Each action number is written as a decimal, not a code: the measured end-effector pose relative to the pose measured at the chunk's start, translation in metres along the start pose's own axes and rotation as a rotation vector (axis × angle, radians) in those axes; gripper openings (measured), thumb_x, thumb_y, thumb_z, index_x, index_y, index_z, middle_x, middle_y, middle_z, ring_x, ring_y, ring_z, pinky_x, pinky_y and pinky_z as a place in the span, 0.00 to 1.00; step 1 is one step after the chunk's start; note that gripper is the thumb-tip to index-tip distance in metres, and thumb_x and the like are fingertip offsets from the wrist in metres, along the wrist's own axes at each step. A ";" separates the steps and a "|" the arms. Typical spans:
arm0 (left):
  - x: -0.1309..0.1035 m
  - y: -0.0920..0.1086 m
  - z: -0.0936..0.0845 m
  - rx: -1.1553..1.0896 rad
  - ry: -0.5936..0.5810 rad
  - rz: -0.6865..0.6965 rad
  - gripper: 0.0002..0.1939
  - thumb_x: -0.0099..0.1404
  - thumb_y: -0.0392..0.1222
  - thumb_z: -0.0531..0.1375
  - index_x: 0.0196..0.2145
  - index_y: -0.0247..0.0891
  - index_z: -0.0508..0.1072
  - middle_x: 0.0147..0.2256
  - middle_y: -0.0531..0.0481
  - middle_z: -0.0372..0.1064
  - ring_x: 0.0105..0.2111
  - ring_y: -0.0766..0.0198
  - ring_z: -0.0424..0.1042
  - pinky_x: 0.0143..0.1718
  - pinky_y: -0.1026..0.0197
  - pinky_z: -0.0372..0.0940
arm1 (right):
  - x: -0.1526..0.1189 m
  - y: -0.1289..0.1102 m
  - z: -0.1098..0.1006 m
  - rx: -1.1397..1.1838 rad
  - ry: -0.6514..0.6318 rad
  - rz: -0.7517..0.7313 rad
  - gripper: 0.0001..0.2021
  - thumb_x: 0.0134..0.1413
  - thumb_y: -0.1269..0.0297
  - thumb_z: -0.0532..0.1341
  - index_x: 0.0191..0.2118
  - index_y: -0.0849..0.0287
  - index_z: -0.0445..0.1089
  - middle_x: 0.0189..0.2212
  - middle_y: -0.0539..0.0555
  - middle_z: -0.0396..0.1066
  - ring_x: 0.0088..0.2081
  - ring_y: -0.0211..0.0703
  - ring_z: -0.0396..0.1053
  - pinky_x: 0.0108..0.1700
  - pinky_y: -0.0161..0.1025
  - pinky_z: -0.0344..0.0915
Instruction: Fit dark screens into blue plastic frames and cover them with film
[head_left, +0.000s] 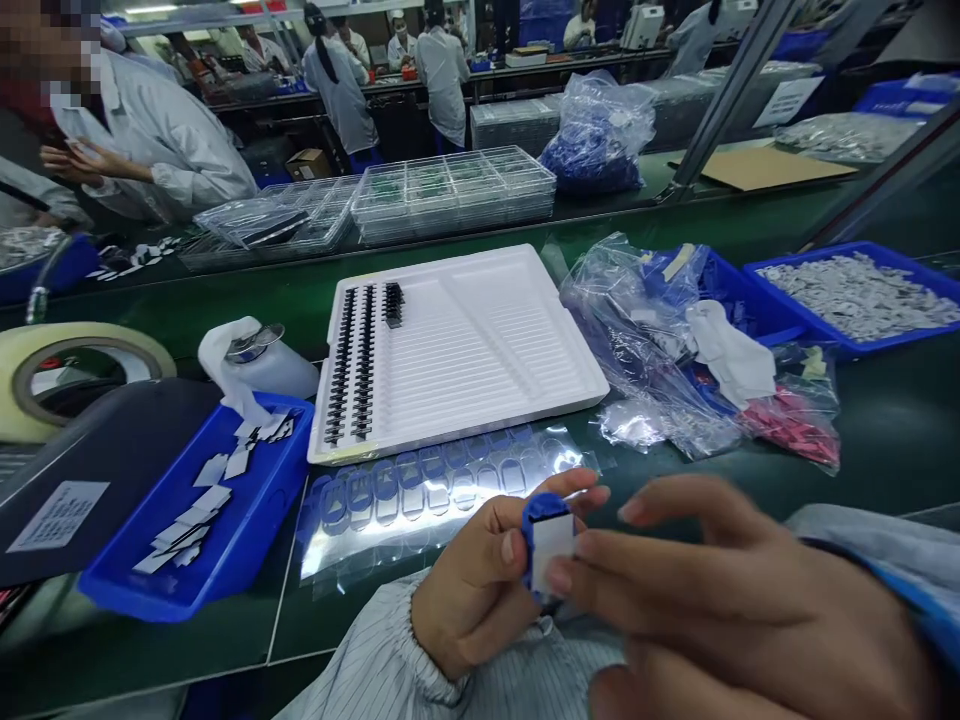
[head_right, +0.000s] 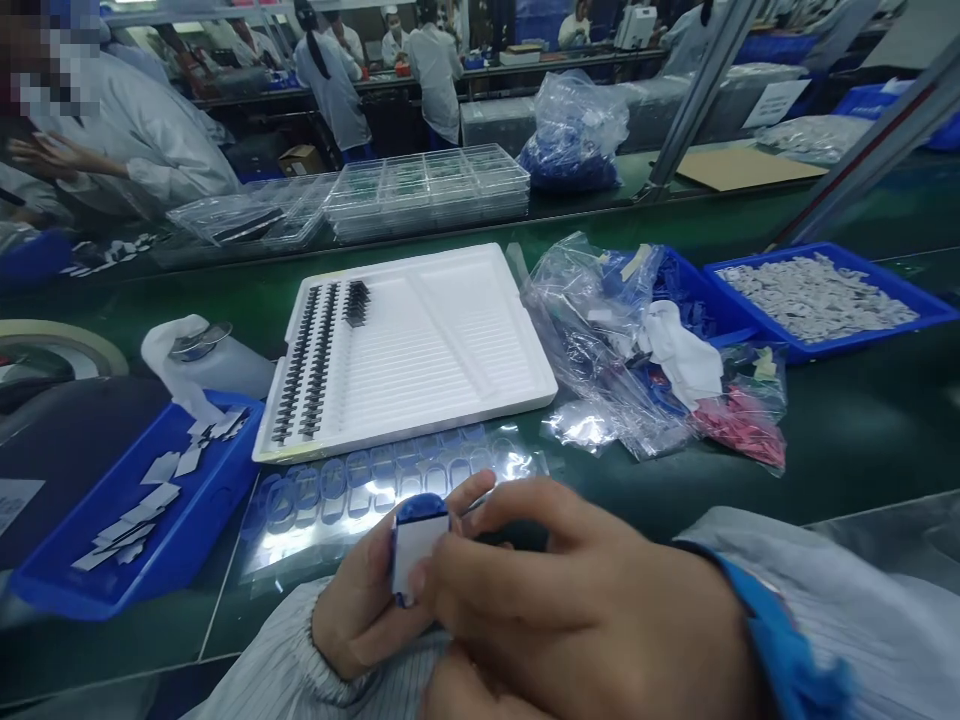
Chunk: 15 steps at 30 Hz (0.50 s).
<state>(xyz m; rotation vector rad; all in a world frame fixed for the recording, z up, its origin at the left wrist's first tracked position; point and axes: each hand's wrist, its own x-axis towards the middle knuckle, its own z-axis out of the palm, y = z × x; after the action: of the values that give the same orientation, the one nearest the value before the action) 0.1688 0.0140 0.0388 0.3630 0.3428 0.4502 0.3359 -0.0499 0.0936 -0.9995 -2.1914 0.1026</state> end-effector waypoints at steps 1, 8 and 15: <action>0.000 0.000 -0.001 0.009 0.006 0.031 0.16 0.46 0.50 0.70 0.30 0.39 0.79 0.52 0.48 0.66 0.54 0.54 0.63 0.49 0.62 0.61 | 0.000 0.001 0.002 -0.011 -0.035 -0.062 0.05 0.57 0.68 0.59 0.32 0.53 0.70 0.40 0.49 0.76 0.46 0.34 0.70 0.61 0.33 0.57; 0.005 -0.018 -0.002 -0.098 0.066 0.014 0.09 0.49 0.42 0.69 0.20 0.37 0.75 0.36 0.50 0.74 0.36 0.64 0.73 0.39 0.65 0.66 | 0.003 0.013 0.008 0.044 -0.169 -0.110 0.10 0.63 0.68 0.52 0.43 0.63 0.69 0.41 0.52 0.76 0.48 0.35 0.69 0.57 0.35 0.60; 0.031 -0.030 -0.032 -0.409 0.357 -0.057 0.09 0.55 0.45 0.66 0.27 0.37 0.74 0.33 0.52 0.71 0.33 0.66 0.70 0.40 0.60 0.64 | -0.033 0.033 0.069 0.297 0.054 0.387 0.16 0.53 0.69 0.62 0.48 0.58 0.64 0.43 0.57 0.70 0.49 0.44 0.67 0.50 0.43 0.68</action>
<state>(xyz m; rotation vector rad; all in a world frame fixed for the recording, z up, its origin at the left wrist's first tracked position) 0.1930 0.0122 -0.0087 -0.1289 0.5928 0.5162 0.3275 -0.0348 0.0123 -1.2204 -1.8412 0.5556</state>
